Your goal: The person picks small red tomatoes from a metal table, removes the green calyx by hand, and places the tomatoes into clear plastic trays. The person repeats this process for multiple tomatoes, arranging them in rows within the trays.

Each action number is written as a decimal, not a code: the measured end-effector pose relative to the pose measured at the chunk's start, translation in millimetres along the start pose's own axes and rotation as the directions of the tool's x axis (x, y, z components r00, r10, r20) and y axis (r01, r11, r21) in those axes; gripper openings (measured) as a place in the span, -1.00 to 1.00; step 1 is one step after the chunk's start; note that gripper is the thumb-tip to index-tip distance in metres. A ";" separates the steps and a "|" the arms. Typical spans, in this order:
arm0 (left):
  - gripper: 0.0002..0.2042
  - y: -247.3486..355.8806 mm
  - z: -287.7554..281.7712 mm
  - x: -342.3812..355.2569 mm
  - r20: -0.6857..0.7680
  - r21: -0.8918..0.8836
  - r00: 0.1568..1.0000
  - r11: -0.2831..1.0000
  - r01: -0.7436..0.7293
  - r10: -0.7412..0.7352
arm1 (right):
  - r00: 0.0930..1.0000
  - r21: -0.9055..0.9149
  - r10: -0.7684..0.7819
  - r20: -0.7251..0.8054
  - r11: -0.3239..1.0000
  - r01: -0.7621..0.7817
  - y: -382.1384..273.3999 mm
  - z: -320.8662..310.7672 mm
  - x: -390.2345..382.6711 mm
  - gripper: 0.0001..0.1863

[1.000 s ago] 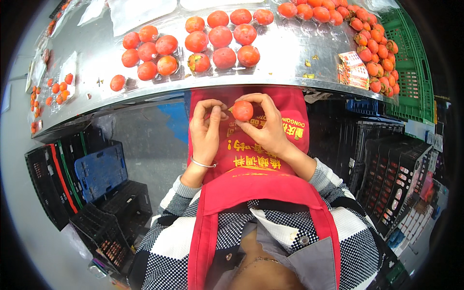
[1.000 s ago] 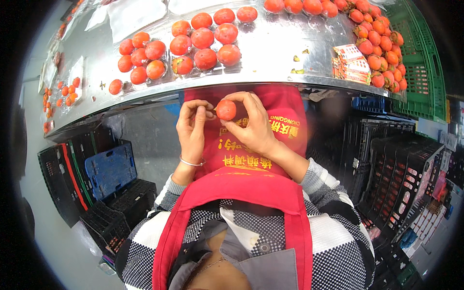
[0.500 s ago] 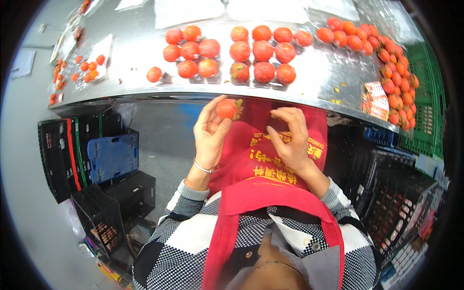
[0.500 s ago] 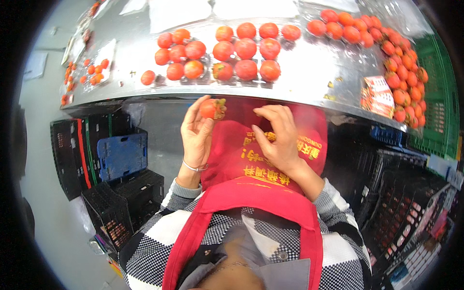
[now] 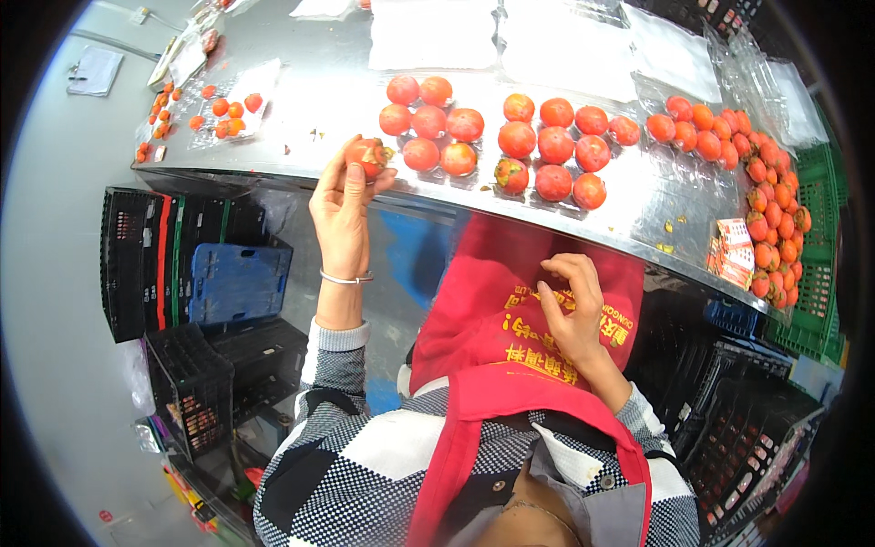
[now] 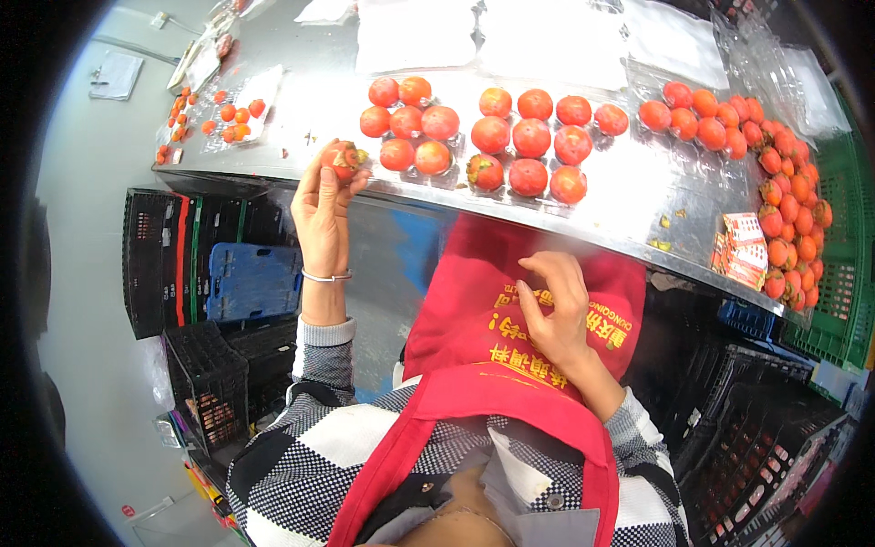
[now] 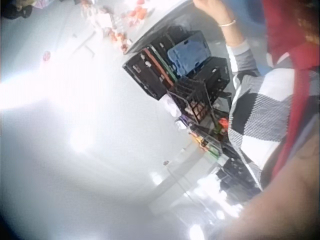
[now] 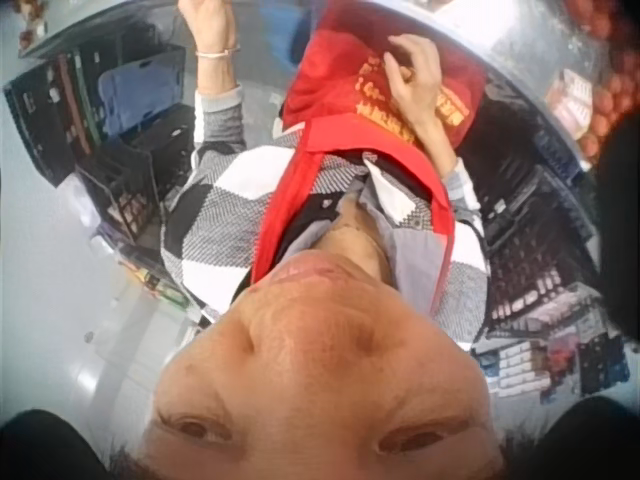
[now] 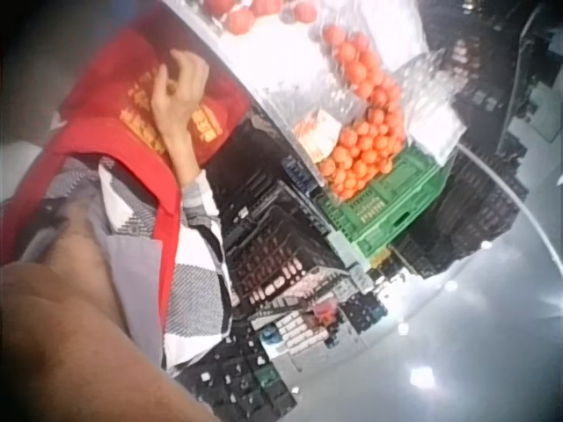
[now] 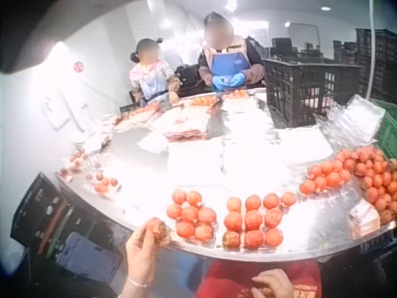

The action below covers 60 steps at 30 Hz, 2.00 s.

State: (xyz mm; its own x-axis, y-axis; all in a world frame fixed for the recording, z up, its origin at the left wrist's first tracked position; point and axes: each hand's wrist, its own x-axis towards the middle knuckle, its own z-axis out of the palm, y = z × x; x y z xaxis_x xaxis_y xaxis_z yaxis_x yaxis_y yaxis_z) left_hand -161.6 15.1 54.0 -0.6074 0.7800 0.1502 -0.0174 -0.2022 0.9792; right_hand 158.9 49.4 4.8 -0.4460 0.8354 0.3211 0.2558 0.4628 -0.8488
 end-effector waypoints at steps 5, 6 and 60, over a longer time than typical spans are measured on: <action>-0.57 3.4 -1.8 3.0 -0.002 0.021 1.000 1.000 0.018 -0.018 | 0.999 0.014 0.020 0.027 1.000 -0.020 1.0 1.1 -0.3 -0.70; -0.58 3.4 -1.0 3.8 -0.008 0.023 1.000 1.000 0.003 -0.002 | 0.999 0.016 0.026 0.033 1.000 -0.026 1.2 1.2 -0.4 -0.70; -0.62 -28.9 143.0 -113.1 0.696 0.171 0.717 0.976 -0.138 -0.021 | 0.973 -0.766 -0.224 0.051 0.617 0.182 58.4 -219.8 129.4 -0.56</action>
State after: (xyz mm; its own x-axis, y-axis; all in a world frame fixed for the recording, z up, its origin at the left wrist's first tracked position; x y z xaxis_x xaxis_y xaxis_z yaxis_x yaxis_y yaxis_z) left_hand 21.2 17.4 28.2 0.1178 0.9761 0.1826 0.2027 -0.2037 0.9578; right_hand 304.6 249.7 89.2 -0.5355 0.6944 0.4807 0.7332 0.6647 -0.1434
